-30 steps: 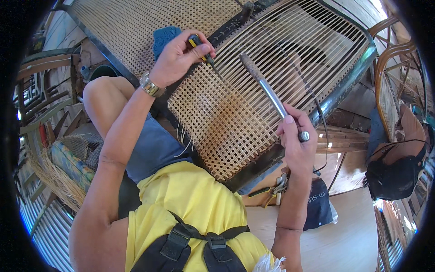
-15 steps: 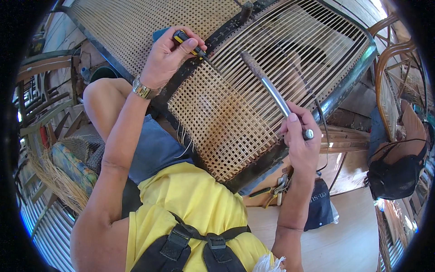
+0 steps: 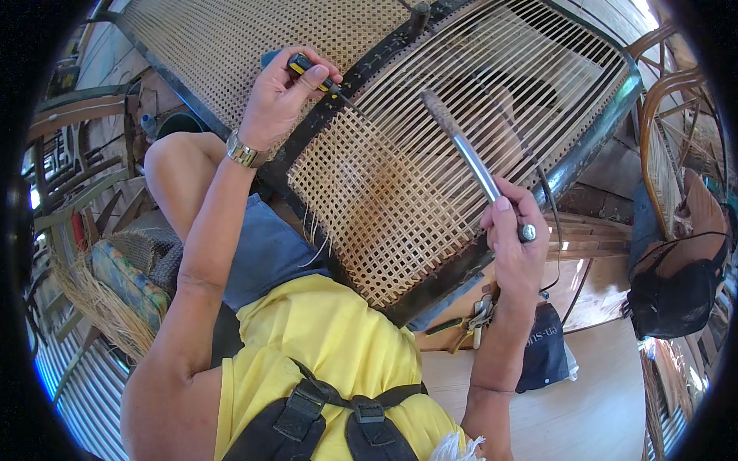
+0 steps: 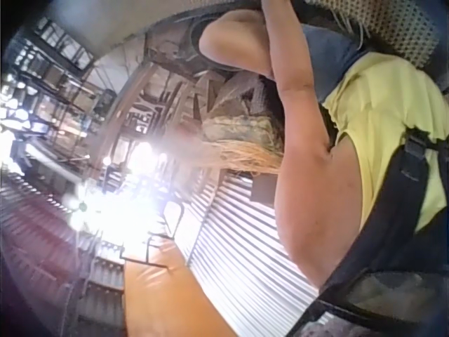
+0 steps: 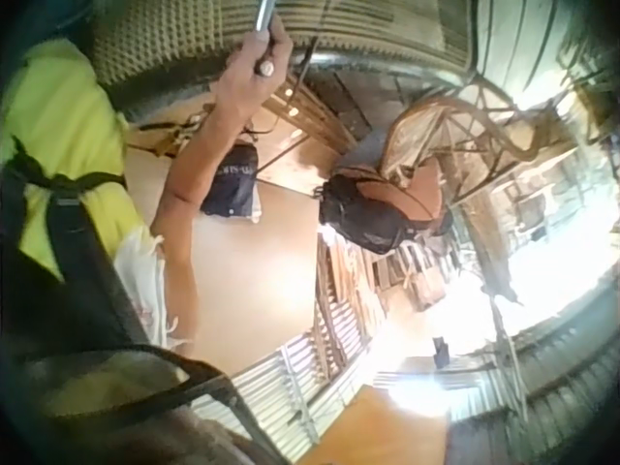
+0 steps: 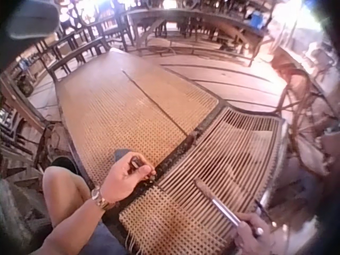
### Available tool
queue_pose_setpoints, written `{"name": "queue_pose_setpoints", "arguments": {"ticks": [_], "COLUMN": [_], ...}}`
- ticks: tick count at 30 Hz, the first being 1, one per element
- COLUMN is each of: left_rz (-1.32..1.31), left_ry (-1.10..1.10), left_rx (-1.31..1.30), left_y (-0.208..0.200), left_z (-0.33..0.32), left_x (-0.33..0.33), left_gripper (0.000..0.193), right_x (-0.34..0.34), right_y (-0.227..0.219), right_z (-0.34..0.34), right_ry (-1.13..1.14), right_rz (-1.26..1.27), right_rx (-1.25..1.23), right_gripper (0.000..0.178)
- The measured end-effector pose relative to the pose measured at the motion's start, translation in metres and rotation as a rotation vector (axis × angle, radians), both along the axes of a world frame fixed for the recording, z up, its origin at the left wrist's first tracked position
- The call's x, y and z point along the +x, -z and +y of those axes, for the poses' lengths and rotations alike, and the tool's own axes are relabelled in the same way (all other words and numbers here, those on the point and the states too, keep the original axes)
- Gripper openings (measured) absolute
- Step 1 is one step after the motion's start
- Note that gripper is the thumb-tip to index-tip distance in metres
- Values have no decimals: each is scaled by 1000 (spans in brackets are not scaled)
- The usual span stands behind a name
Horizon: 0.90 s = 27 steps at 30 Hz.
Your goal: Repairing and weaving the seat of a rattan chair using material strips and manual tools.
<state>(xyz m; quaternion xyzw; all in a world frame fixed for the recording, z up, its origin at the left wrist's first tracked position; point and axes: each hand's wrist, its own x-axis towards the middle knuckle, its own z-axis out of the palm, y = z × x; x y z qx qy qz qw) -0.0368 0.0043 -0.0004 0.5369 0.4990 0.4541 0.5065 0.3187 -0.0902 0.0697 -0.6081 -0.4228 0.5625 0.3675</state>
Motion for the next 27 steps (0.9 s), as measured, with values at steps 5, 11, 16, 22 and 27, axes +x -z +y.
{"name": "queue_pose_setpoints", "arguments": {"ticks": [5,11,16,22,27], "left_rz": [3,89,264,245,322], "left_ry": [18,32,55,35,56], "left_rx": [-41,9,-11,-1,41], "left_y": [6,3,5,3,2], "left_z": [-3,-3,-4,-5,-6], "left_x": [4,6,13,11,9], "left_gripper": [17,18,19,20,21], "right_x": [-5,-10,-18,-37,-37], "right_y": [-1,3,3,8,-1], "right_z": [1,11,14,13,19], "right_ry": [-34,-45,-64,-92,-97], "right_rz": [-17,-6,-18,-38,-13], "right_rx": [-1,19,11,-2,-21], "right_gripper": [26,26,25,25,25]}}
